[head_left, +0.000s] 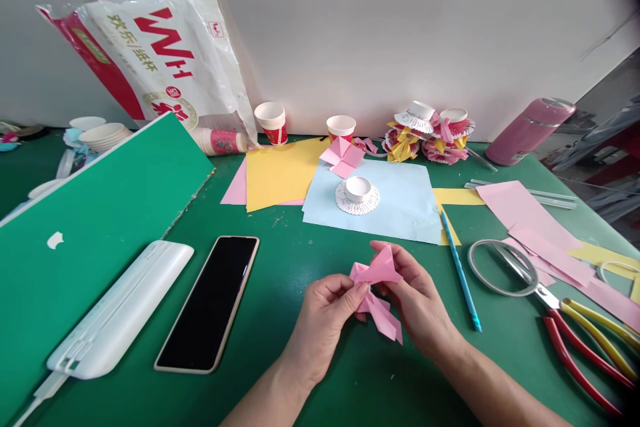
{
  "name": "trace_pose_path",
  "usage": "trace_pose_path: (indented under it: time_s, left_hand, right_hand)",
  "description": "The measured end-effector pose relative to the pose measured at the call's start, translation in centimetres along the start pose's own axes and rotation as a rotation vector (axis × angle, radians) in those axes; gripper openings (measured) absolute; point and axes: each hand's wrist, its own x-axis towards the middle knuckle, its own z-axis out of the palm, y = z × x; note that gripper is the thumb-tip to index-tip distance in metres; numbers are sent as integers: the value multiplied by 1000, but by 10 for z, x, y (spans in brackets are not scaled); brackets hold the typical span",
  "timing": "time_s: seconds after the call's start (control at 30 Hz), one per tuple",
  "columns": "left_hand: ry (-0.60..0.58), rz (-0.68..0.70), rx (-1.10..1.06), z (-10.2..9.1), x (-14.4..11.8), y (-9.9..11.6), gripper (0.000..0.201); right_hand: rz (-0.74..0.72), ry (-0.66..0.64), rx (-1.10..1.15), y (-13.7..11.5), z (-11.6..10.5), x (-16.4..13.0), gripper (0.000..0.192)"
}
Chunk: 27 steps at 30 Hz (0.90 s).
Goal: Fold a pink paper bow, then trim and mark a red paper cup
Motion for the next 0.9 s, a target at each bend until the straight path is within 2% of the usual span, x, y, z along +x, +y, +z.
trace_pose_path:
  time_s: [0.13,0.33,0.43,0.5,0.7,0.9]
  left_hand:
    - [57,13,-43,0,0,2,19]
    - [89,147,49,-2,2,-1,18]
    - [128,155,132,-3,2,-2,22]
    - [112,143,143,-3,1,-1,25]
    - [-31,97,32,-1,-1,6,22]
    - [-6,85,-37,-1,0,8,22]
  right_hand:
    - [25,-49,-32,-4,-1,1,19]
    - [19,-162,-55,-5,5,-2,30]
    - [-1,-164,-54,0,10,-2,31]
    - [-20,-142,-33,2,12,-2,30]
    - [-44,-36,-20,-1,10,1,32]
    - [-5,-60,-5,-2,6,2,32]
